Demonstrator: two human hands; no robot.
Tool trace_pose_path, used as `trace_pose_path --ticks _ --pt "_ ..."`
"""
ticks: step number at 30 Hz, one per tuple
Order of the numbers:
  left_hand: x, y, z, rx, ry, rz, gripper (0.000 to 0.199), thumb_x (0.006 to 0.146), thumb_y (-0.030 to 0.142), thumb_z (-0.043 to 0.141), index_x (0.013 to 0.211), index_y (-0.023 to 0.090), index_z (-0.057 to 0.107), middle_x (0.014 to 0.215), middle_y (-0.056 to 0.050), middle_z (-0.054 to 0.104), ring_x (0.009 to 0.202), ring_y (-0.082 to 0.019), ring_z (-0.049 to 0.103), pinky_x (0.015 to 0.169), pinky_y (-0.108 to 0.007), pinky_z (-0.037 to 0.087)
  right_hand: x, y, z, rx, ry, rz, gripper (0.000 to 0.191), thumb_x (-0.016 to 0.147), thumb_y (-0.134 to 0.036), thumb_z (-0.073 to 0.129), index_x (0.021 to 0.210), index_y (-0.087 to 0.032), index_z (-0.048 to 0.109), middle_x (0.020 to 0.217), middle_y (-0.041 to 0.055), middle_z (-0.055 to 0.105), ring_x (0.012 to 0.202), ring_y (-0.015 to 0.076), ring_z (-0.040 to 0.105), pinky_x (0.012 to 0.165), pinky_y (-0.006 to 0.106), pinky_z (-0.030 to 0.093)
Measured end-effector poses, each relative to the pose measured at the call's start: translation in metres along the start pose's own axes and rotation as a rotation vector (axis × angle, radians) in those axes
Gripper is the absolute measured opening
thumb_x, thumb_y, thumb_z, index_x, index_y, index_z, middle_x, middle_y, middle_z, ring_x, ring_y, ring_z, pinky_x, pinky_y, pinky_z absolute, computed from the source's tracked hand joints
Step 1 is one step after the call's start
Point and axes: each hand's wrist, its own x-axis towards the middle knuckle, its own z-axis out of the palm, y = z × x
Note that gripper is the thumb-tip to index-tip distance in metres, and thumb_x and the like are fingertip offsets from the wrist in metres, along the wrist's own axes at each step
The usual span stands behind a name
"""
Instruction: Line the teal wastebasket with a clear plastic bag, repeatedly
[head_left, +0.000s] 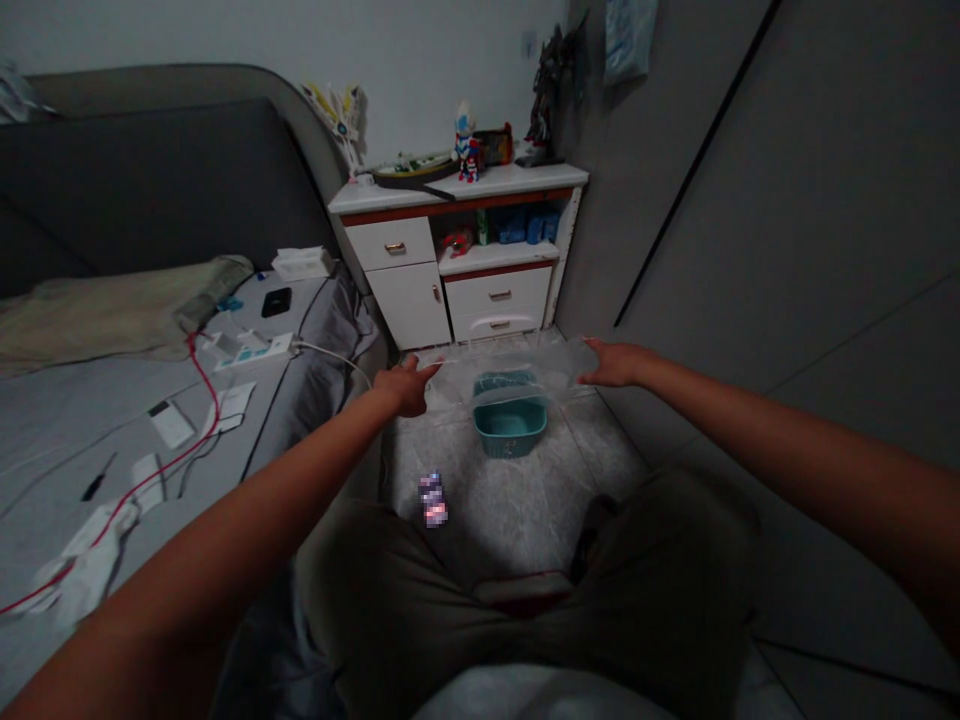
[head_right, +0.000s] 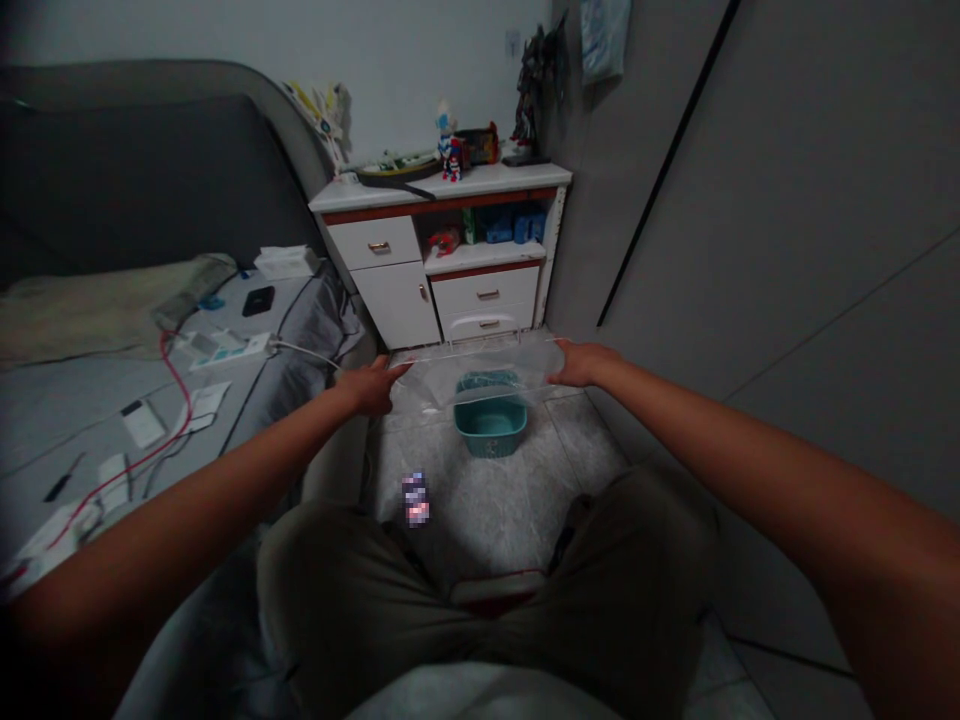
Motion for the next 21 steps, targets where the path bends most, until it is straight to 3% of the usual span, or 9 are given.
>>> trace_pose_path --ticks 5,9,12,16,19,21 --pt "-0.001 0.010 -0.004 0.023 -0.078 -0.003 0.112 0.079 0.028 0.073 0.173 0.043 0.013 0.166 -0.018 0.039 0.135 -0.042 0.060 0.103 -0.052 0.054 -0.009 -0.011 0.000 -0.343 -0.093 0.093 0.134 0.067 -0.062 0.092 0.175 -0.027 0.021 0.152 0.0196 0.060 0.136 0.0453 0.059 0.110 0.055 0.048" --pt "0.004 0.012 0.005 -0.036 -0.070 0.023 0.111 0.080 0.025 0.068 0.174 0.039 0.010 0.164 -0.018 0.041 0.134 -0.040 0.062 0.102 -0.049 0.055 -0.014 -0.019 0.003 -0.410 -0.108 0.127 0.133 0.070 -0.066 0.090 0.175 -0.029 0.018 0.158 0.0229 0.052 0.136 0.0446 0.058 0.105 0.052 0.050" --pt "0.011 0.013 0.018 -0.151 -0.019 0.062 0.105 0.079 0.019 0.065 0.173 0.035 0.021 0.154 -0.016 0.052 0.128 -0.035 0.066 0.100 -0.043 0.055 -0.018 -0.024 0.007 -0.404 -0.074 0.098 0.114 0.083 -0.066 0.080 0.174 -0.025 0.025 0.160 0.0271 0.044 0.130 0.0419 0.061 0.100 0.046 0.051" --pt "0.020 0.017 0.037 -0.386 0.172 0.155 0.089 0.074 0.010 0.060 0.162 0.021 0.050 0.119 -0.011 0.070 0.113 -0.027 0.068 0.096 -0.034 0.053 -0.038 -0.037 0.007 -0.482 0.085 0.013 0.075 0.096 -0.055 0.068 0.164 -0.030 0.048 0.163 0.0202 0.041 0.131 0.0398 0.058 0.101 0.048 0.050" --pt "0.028 0.021 0.049 -0.619 0.317 0.194 0.081 0.071 0.009 0.058 0.151 0.014 0.062 0.092 -0.005 0.067 0.090 -0.022 0.065 0.085 -0.031 0.051 -0.061 -0.053 0.009 -0.562 0.282 -0.075 0.049 0.102 -0.043 0.060 0.147 -0.025 0.066 0.160 0.0203 0.046 0.139 0.0430 0.047 0.106 0.053 0.043" --pt "0.032 0.022 0.056 -0.802 0.362 0.211 0.080 0.069 0.009 0.056 0.149 0.012 0.064 0.078 0.000 0.059 0.075 -0.017 0.058 0.076 -0.029 0.049 -0.072 -0.064 0.016 -0.583 0.323 -0.119 0.040 0.105 -0.037 0.053 0.134 -0.018 0.073 0.146 0.0228 0.057 0.134 0.0417 0.051 0.105 0.052 0.042"
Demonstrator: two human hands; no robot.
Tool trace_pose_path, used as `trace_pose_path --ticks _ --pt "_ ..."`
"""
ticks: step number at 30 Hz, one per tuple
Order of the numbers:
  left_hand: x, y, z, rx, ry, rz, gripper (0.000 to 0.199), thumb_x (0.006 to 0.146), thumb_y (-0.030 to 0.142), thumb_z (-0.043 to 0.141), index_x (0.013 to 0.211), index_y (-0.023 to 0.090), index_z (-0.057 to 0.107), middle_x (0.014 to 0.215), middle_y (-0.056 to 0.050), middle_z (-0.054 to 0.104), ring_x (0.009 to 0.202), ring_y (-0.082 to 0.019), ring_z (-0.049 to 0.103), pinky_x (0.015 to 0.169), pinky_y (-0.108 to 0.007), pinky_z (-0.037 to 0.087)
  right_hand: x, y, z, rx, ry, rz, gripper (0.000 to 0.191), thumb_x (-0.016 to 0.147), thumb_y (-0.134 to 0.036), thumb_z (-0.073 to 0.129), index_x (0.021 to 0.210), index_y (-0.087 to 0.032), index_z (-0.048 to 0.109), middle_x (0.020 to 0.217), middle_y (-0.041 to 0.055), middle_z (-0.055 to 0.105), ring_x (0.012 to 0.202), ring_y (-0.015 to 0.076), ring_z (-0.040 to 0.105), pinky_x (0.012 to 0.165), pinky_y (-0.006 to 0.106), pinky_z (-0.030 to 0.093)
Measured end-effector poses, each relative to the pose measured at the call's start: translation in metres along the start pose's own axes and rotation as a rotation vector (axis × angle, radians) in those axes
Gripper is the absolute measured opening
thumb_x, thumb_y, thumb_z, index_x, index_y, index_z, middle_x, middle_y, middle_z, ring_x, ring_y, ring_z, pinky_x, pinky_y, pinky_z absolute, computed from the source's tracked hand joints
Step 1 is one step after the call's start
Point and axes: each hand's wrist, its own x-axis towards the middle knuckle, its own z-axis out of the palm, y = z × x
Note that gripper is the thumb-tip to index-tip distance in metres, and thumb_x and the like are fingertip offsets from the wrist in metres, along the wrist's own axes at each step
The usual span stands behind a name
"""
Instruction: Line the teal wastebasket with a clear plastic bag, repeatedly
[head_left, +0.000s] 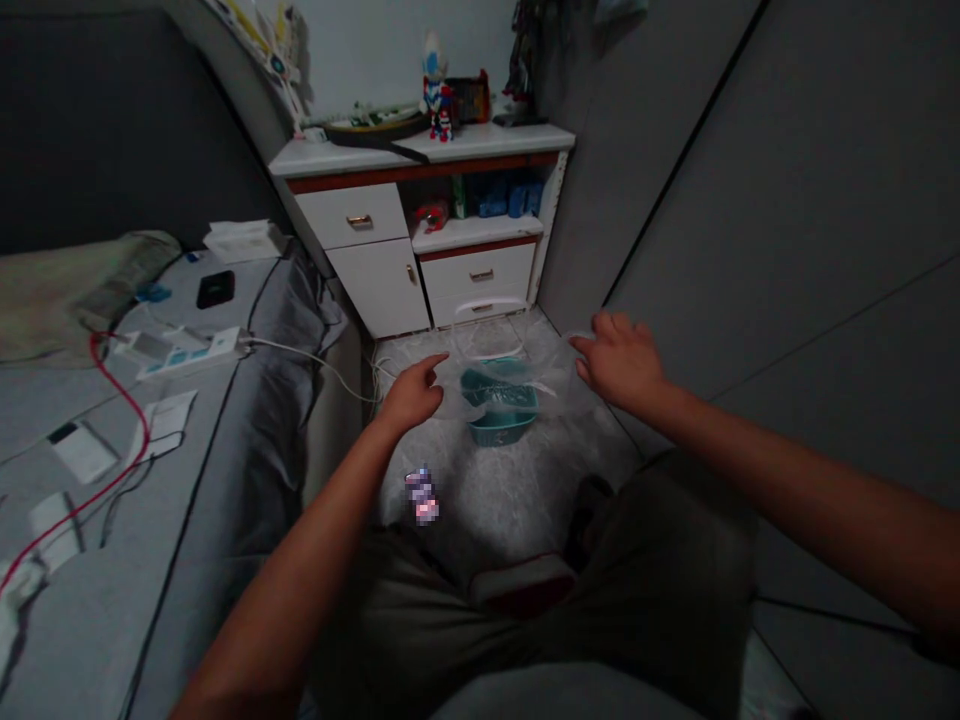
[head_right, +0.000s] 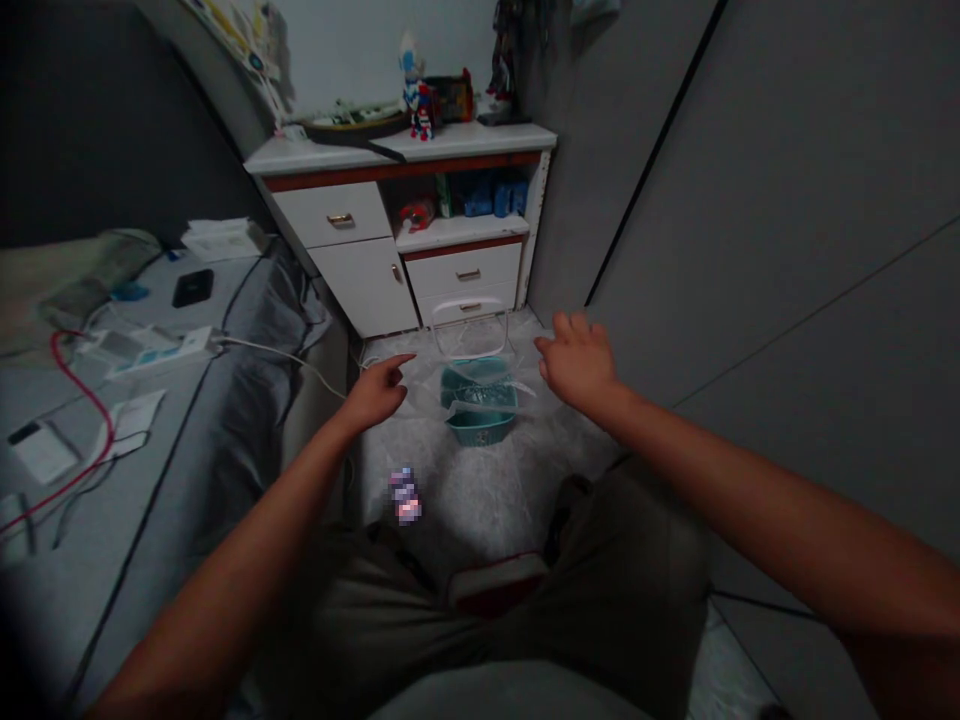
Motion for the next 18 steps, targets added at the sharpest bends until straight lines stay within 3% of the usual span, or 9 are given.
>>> trace_pose_path --ticks 4,7,9,11,14,18 --pt "-0.001 -0.007 0.010 -0.309 0.066 -0.006 0.081 0.070 0.009 0.053 0.150 0.012 0.063 0.069 0.006 0.043 0.063 -0.013 0.045 0.068 -0.025 0.042 0.006 -0.032 0.023 0.121 -0.204 -0.129 0.039 0.107 -0.033 0.045 0.116 -0.018 0.079 0.116 0.0172 0.073 0.108 0.0319 0.068 0.090 0.041 0.049" --pt "-0.005 -0.009 0.014 -0.388 0.048 0.018 0.085 0.071 0.008 0.053 0.155 0.013 0.058 0.070 0.006 0.041 0.064 -0.012 0.043 0.069 -0.025 0.041 0.035 -0.060 0.057 0.312 -0.349 -0.215 0.039 0.108 -0.032 0.043 0.124 -0.024 0.078 0.121 0.0114 0.076 0.110 0.0288 0.070 0.091 0.038 0.051" --pt "-0.009 -0.011 0.014 -0.369 -0.010 0.053 0.088 0.071 0.006 0.053 0.159 0.016 0.054 0.072 0.006 0.044 0.065 -0.012 0.043 0.070 -0.024 0.040 0.057 -0.080 0.080 0.438 -0.339 -0.228 0.041 0.108 -0.029 0.044 0.140 -0.026 0.070 0.133 0.0097 0.073 0.119 0.0268 0.068 0.099 0.036 0.051" --pt "-0.011 -0.014 0.014 -0.346 -0.065 0.074 0.091 0.071 0.005 0.052 0.161 0.018 0.050 0.074 0.006 0.047 0.067 -0.012 0.045 0.071 -0.024 0.040 0.075 -0.100 0.098 0.530 -0.208 -0.224 0.047 0.108 -0.026 0.044 0.153 -0.024 0.058 0.148 0.0104 0.064 0.129 0.0245 0.063 0.104 0.035 0.049" --pt "-0.011 -0.020 0.014 -0.351 -0.099 0.061 0.093 0.072 0.003 0.051 0.164 0.019 0.047 0.076 0.005 0.048 0.068 -0.012 0.046 0.071 -0.024 0.040 0.090 -0.124 0.122 0.512 -0.039 -0.340 0.040 0.108 -0.025 0.045 0.145 -0.021 0.060 0.152 0.0138 0.058 0.129 0.0247 0.061 0.103 0.035 0.049" --pt "-0.004 -0.026 0.016 -0.381 -0.142 0.037 0.096 0.072 0.001 0.052 0.166 0.018 0.042 0.077 0.005 0.049 0.070 -0.012 0.047 0.073 -0.024 0.041 0.109 -0.146 0.156 0.372 -0.202 -0.574 0.025 0.105 -0.023 0.055 0.124 -0.019 0.071 0.123 0.0143 0.072 0.113 0.0270 0.068 0.097 0.038 0.052"
